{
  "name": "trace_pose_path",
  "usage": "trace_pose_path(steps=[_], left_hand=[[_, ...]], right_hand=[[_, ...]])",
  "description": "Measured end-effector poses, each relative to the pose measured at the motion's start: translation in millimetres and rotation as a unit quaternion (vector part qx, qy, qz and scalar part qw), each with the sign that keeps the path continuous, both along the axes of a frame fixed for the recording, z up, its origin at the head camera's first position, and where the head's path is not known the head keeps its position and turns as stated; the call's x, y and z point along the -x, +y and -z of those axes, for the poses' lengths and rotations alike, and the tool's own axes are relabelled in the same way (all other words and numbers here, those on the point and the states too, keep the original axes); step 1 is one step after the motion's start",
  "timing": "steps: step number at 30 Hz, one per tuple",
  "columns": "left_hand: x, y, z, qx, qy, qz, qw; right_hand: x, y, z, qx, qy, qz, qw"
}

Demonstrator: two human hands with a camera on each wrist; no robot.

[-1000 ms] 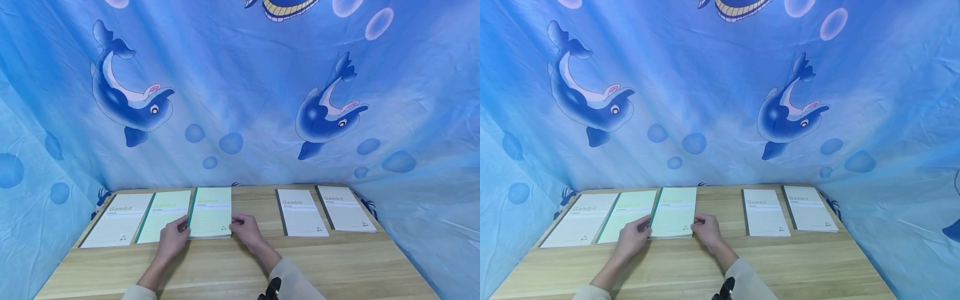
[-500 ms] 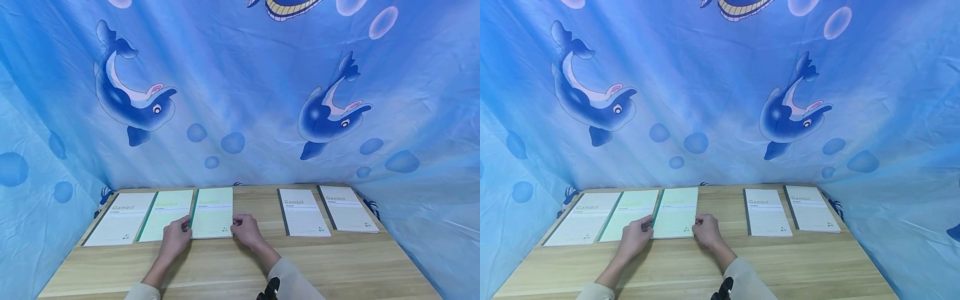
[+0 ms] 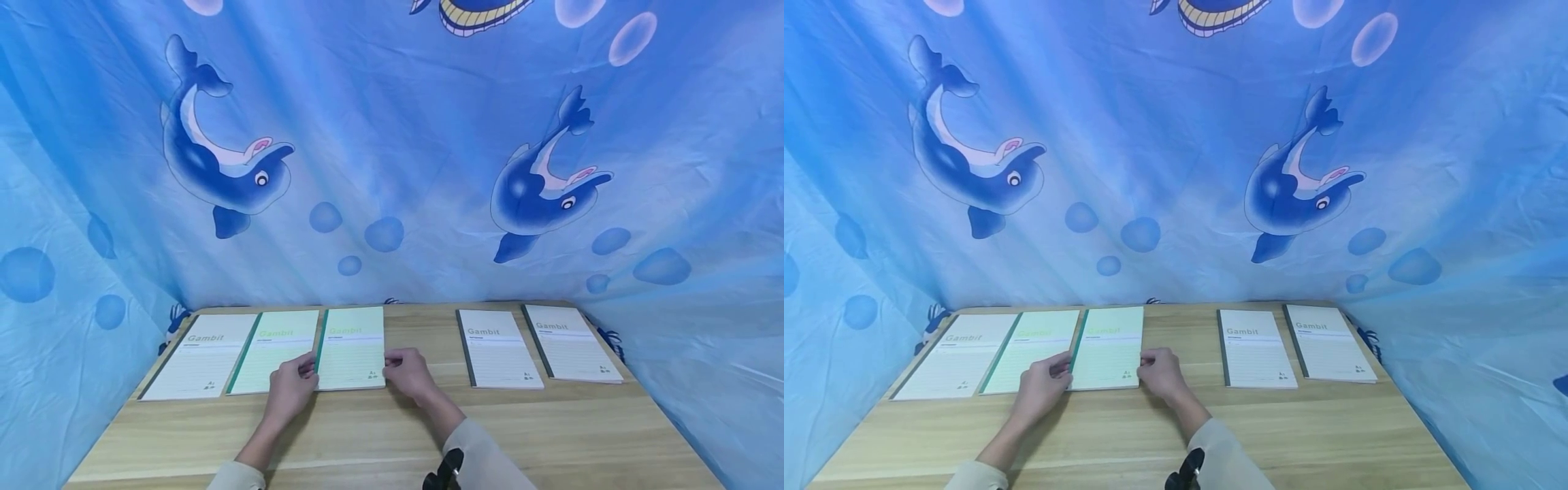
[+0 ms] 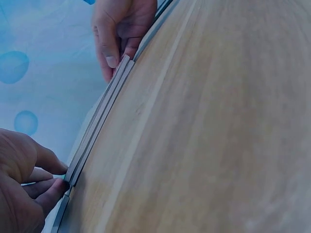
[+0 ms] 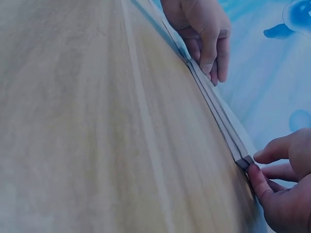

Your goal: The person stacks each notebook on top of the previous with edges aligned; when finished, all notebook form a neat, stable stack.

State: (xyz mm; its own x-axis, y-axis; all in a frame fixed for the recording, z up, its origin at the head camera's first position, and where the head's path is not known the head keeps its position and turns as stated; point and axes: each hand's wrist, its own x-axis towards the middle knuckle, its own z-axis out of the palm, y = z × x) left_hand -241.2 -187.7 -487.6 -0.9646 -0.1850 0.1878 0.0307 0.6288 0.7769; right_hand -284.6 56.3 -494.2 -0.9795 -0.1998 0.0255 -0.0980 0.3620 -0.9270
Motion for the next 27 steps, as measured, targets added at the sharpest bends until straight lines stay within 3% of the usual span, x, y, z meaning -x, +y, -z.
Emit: trace_pose_path(steps=[11,27], left_hand=[[2.3,-11.7,7.2,-0.002,-0.033,0.01,0.9994],[3.0,-15.5,8.1,-0.029,-0.043,0.021,0.9984]], right_hand=[[-0.4,2,8.9,0.01,0.027,-0.014,0.9995],[-1.6,6,11.8,0.007,0.039,-0.017,0.9991]])
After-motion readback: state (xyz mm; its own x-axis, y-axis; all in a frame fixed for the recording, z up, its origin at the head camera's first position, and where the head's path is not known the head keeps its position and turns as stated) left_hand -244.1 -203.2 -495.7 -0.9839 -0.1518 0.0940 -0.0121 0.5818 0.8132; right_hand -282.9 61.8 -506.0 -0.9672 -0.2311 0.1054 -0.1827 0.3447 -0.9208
